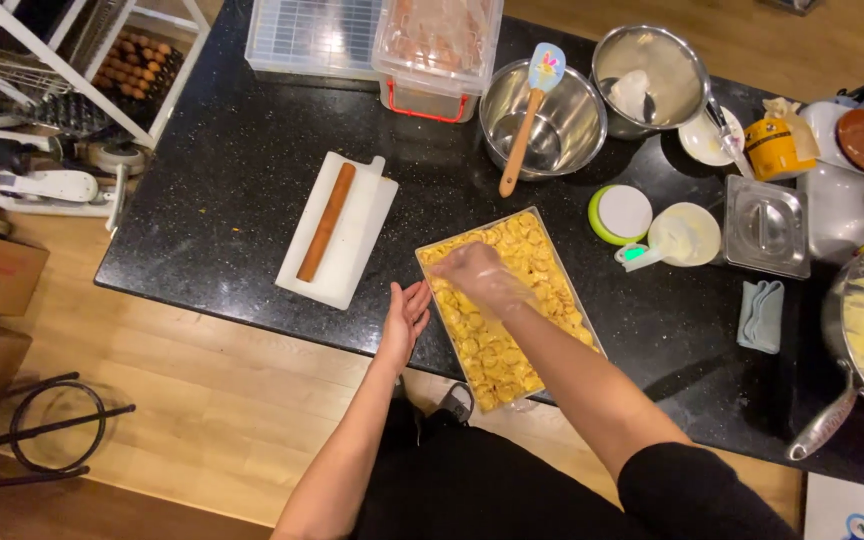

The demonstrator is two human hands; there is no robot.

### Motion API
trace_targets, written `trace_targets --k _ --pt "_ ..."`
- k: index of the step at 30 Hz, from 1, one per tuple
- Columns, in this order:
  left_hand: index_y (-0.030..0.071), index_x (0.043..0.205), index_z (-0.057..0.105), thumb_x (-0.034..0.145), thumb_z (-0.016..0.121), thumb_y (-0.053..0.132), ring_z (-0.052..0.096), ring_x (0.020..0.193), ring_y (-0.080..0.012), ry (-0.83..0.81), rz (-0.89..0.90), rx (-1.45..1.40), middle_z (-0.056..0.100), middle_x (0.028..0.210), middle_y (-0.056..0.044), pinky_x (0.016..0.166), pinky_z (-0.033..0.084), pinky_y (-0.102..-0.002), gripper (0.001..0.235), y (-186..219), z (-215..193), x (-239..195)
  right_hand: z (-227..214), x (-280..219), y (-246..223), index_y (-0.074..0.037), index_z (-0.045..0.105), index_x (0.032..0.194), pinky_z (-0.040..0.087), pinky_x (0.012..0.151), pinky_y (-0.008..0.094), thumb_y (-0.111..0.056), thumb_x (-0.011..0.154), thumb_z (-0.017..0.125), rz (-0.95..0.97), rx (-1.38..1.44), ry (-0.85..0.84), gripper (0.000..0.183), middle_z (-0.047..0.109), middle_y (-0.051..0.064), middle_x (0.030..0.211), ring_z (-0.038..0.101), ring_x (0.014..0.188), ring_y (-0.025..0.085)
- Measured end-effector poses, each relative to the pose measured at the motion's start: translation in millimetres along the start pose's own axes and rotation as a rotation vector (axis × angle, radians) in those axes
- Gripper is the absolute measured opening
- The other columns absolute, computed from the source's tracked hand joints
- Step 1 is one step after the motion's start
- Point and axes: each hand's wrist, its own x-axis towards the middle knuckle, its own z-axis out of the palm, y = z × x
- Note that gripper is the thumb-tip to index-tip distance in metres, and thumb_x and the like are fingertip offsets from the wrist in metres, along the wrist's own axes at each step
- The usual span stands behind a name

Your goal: Spreading and leveling a layer of cornflakes in a tray by hand to create a base for a dessert.

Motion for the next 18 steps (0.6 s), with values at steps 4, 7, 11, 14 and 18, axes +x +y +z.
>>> trace_targets --k 4,7,11,14,18 --pt "0.003 0.184 0.031 0.116 0.025 0.088 0.031 0.177 -0.0341 0.003 0.005 0.002 0.043 0.188 -0.013 0.144 0.025 -0.052 0.109 1 2 -2 38 43 35 -0.019 0.095 0.103 0.071 0.092 0.045 -0.033 0.093 0.096 0.012 0.020 0.019 0.018 0.089 0.013 0.101 0.086 0.110 0.035" --pt "0.003 0.183 0.033 0.116 0.025 0.088 0.033 0.176 -0.0325 0.009 0.009 0.010 0.046 0.186 -0.012 0.143 0.027 -0.051 0.108 0 -1 -1 58 88 70 -0.014 0.094 0.102 0.072 0.088 0.047 -0.027 0.094 0.094 0.017 -0.001 0.050 0.015 0.088 0.018 0.102 0.087 0.106 0.038" --pt "0.004 0.181 0.037 0.116 0.026 0.087 0.038 0.174 -0.0315 0.018 0.009 -0.004 0.050 0.184 -0.013 0.142 0.030 -0.051 0.106 -1 -2 1 77 114 75 0.003 0.084 0.106 0.071 0.090 0.054 -0.022 0.093 0.097 0.075 -0.094 0.079 0.031 0.082 0.026 0.107 0.085 0.113 0.045" --pt "0.002 0.182 0.035 0.116 0.025 0.087 0.036 0.175 -0.0337 0.035 0.006 -0.021 0.047 0.185 -0.013 0.143 0.028 -0.052 0.108 0 -1 0 79 126 63 0.003 0.086 0.105 0.073 0.088 0.049 -0.016 0.096 0.090 0.033 -0.299 0.070 0.021 0.084 0.022 0.105 0.086 0.111 0.041" --pt "0.002 0.183 0.030 0.117 0.024 0.087 0.031 0.177 -0.0347 0.029 0.007 -0.004 0.044 0.187 -0.014 0.144 0.023 -0.055 0.108 -1 2 0 49 67 29 0.002 0.087 0.097 0.072 0.084 0.049 -0.017 0.090 0.095 -0.054 -0.303 0.013 0.022 0.084 0.023 0.095 0.087 0.104 0.043"
